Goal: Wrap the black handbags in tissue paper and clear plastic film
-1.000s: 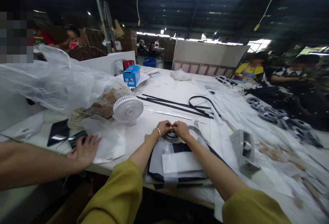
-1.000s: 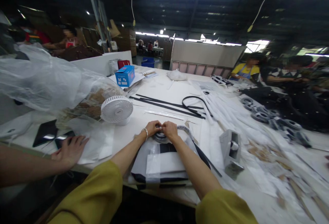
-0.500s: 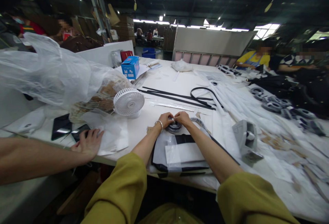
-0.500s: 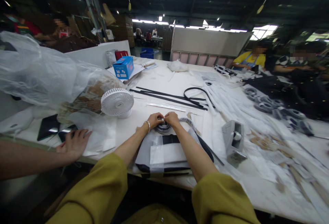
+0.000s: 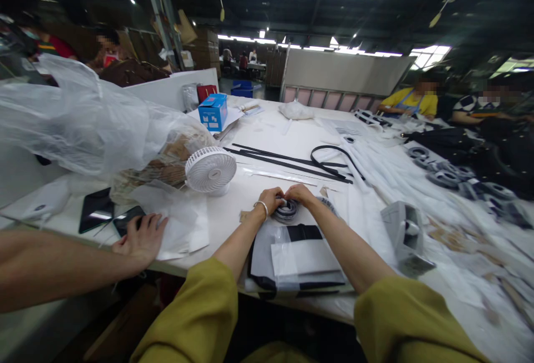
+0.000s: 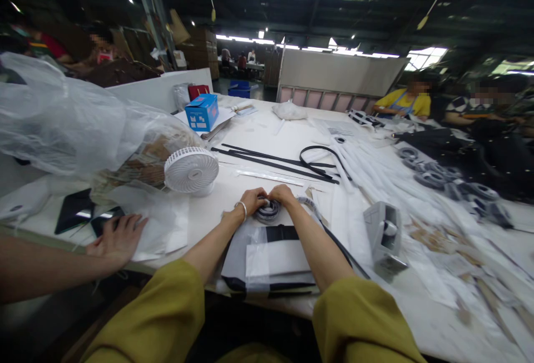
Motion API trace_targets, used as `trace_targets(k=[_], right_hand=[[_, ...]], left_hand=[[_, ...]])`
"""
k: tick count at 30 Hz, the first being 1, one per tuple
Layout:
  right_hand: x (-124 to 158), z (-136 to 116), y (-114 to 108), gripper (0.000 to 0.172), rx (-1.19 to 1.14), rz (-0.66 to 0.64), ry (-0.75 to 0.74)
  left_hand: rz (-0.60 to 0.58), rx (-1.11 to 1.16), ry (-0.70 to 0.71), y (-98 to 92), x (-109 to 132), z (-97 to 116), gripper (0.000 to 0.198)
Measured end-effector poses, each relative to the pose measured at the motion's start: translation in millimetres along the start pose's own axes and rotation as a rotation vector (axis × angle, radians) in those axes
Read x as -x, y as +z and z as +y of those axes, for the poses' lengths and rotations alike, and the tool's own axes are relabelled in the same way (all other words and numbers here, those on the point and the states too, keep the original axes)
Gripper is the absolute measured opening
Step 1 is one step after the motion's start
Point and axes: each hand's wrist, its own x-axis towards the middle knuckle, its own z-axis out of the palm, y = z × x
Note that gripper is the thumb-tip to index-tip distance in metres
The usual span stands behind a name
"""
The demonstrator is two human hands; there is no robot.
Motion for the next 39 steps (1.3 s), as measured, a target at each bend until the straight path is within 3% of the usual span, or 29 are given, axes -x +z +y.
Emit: trace_targets(k=[15, 21, 26, 31, 35, 39], right_hand=[[7, 1, 8, 0.023, -0.008, 0.079, 0.035], [32, 2, 5, 0.022, 0.101, 0.123, -0.116], [50, 1, 13, 0.028, 0.242, 0.209, -0.283], [53, 1, 16, 0.031, 0.423, 0.297, -0.402], [60, -8, 6, 0.021, 0.322, 0.293, -0.329], [99, 6, -30, 0.016, 0.055, 0.402, -0.392]], left_hand=[[0.002, -0.058, -0.038, -1.9, -1, 5, 0.012], [0.025, -0.005, -0.044, -1.3, 1, 4, 0.01], [0.028, 0.035, -0.029, 0.9, -2, 1, 0.027], [0.006, 0.014, -0.022, -0.1, -4, 3, 0.012], [0.009, 0.001, -0.033, -2.2, -3, 4, 0.011], [-0.006, -0.005, -0.027, -3.0, -3, 4, 0.011]])
